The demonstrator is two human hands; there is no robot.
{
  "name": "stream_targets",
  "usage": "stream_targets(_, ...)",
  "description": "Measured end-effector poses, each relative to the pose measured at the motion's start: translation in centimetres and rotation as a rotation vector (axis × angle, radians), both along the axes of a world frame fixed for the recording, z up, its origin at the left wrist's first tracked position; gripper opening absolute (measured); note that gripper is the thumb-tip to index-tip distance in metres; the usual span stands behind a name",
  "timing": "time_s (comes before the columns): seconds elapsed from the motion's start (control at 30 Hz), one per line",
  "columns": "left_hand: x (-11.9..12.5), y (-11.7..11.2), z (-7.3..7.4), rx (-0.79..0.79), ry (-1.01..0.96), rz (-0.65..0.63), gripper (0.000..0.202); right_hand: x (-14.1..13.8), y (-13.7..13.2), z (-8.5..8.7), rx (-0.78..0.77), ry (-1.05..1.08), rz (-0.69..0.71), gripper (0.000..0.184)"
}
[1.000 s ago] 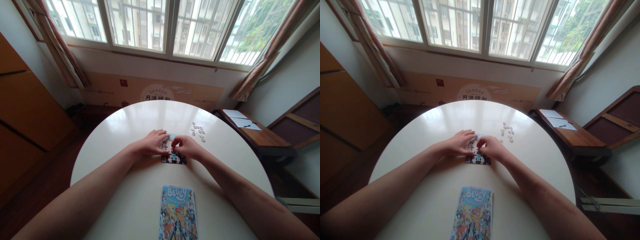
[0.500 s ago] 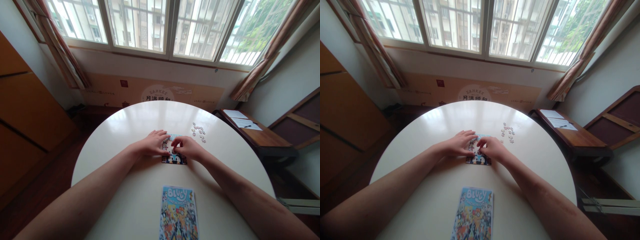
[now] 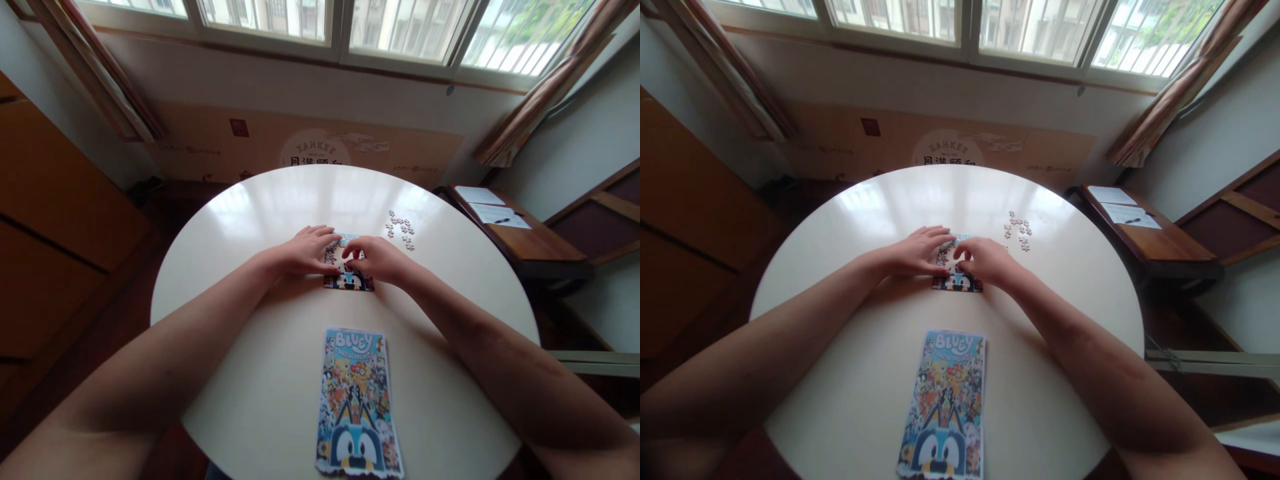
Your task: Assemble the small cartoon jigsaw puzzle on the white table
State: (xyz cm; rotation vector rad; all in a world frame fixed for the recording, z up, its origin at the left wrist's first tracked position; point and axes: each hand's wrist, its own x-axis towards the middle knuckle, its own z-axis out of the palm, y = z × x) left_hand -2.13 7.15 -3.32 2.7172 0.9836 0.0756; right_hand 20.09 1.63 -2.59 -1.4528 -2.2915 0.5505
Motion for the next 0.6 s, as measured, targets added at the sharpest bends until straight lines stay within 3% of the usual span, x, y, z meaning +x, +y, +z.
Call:
stream_targets(0.33, 0.04, -0.03, 0.03, 0.005, 0.003, 0.000, 0.091, 0.53, 0.16, 0.07, 0.104, 0.019, 0.095, 0.019)
stream_targets(0.6, 0.02, 0.37, -0.36, 0.009, 0.002, -0.006, 0.091, 0.42, 0.18, 0.13, 0.036, 0.022, 0.088, 0.018)
